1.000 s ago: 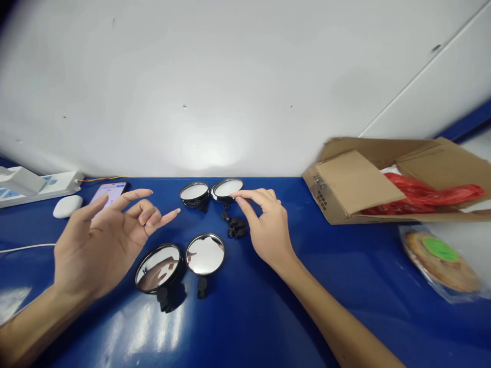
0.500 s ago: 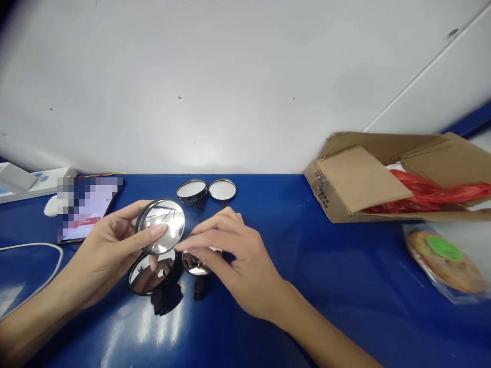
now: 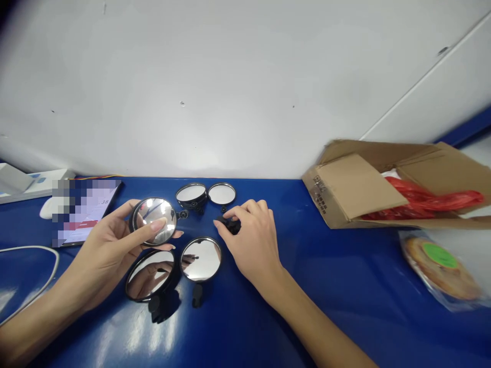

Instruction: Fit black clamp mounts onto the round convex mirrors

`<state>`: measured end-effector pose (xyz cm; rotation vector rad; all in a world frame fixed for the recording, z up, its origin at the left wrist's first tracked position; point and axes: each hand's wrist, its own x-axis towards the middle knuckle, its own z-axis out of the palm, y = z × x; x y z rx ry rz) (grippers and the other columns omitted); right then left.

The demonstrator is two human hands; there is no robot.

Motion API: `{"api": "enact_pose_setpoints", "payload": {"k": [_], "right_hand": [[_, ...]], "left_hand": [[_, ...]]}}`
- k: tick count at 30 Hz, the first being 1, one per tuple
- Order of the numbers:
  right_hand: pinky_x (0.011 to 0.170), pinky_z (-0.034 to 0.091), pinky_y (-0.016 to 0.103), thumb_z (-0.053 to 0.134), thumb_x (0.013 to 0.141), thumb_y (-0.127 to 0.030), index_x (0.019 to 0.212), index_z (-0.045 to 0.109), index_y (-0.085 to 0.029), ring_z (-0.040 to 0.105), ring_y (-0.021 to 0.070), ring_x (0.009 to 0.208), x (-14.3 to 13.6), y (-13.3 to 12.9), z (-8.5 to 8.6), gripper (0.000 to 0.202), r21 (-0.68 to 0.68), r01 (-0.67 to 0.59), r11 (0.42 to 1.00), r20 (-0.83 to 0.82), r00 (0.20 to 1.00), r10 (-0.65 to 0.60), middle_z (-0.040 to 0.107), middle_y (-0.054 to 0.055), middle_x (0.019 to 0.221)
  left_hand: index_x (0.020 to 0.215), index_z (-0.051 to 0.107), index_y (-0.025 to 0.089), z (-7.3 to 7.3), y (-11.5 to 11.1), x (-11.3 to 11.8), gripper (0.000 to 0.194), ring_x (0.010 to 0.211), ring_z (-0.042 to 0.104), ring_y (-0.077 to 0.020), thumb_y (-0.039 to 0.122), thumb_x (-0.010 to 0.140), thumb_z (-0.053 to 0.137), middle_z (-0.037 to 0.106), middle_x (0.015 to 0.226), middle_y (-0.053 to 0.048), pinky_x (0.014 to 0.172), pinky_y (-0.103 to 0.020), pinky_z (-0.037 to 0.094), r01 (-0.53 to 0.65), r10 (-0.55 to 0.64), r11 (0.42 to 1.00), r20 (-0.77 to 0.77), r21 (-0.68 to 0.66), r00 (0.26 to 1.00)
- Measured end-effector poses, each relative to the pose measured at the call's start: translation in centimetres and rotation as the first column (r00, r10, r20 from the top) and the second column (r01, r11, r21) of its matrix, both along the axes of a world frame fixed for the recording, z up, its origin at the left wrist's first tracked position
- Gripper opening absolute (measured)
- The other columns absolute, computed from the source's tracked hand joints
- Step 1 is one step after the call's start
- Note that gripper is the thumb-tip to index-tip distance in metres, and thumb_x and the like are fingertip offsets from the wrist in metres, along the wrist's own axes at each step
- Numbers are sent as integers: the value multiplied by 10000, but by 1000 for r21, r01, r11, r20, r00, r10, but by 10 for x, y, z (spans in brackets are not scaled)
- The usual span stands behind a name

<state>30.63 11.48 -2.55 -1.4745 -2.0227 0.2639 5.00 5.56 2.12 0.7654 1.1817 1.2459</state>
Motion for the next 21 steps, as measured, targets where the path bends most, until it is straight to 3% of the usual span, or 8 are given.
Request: {"api": "enact_pose_setpoints", "payload": {"k": [5, 8, 12, 16, 21], "right_hand": [[924, 528, 533, 868, 1044, -328, 995, 840, -286, 642, 328, 1029, -5, -5, 9, 70, -30, -38, 999, -65, 997, 36, 757, 65, 965], [981, 546, 527, 793, 1099, -338, 1057, 823, -301, 660, 316, 1086, -2, -11, 23, 64, -28, -99, 995, -207, 974, 91, 780, 55, 1034], [995, 599, 447, 656, 1185, -400, 1116, 808, -305, 746, 268, 1125, 2, -23, 36, 192, -145, -258, 955, -467, 869, 164, 839, 31, 1164], [924, 637, 375, 605, 1217, -468, 1048, 826, -290, 833, 233, 1044, -3, -35, 36, 330, -217, -343, 914, -639, 758, 133, 879, 10, 1081], [880, 613, 383, 605, 1204, -358, 1137, 807, -299, 799, 228, 961, -5, -36, 33, 220, -52, -206, 977, -450, 879, 161, 854, 13, 1043]], "left_hand": [[1081, 803, 242, 0, -3, 0, 465, 916, 891, -294, 353, 759, 1120, 866, 1031, -57, 651, -287, 749, 35, -36, 999, -27, -30, 999], [1091, 836, 233, 0, -6, -1, 463, 706, 821, -218, 346, 743, 1119, 874, 961, -64, 570, -247, 698, 65, -68, 997, -65, -44, 996], [1061, 830, 244, -4, -8, -1, 422, 653, 791, -199, 452, 796, 1085, 906, 1108, -105, 589, -288, 705, 74, -75, 997, -90, -11, 993], [1090, 831, 266, -5, -10, -1, 409, 720, 818, -222, 488, 833, 1058, 905, 1106, -103, 614, -271, 697, 114, -110, 993, -133, 24, 985], [1132, 832, 275, -8, -12, -1, 433, 666, 780, -209, 529, 849, 1039, 869, 972, -76, 606, -297, 710, 70, -73, 997, -148, -21, 986]]}}
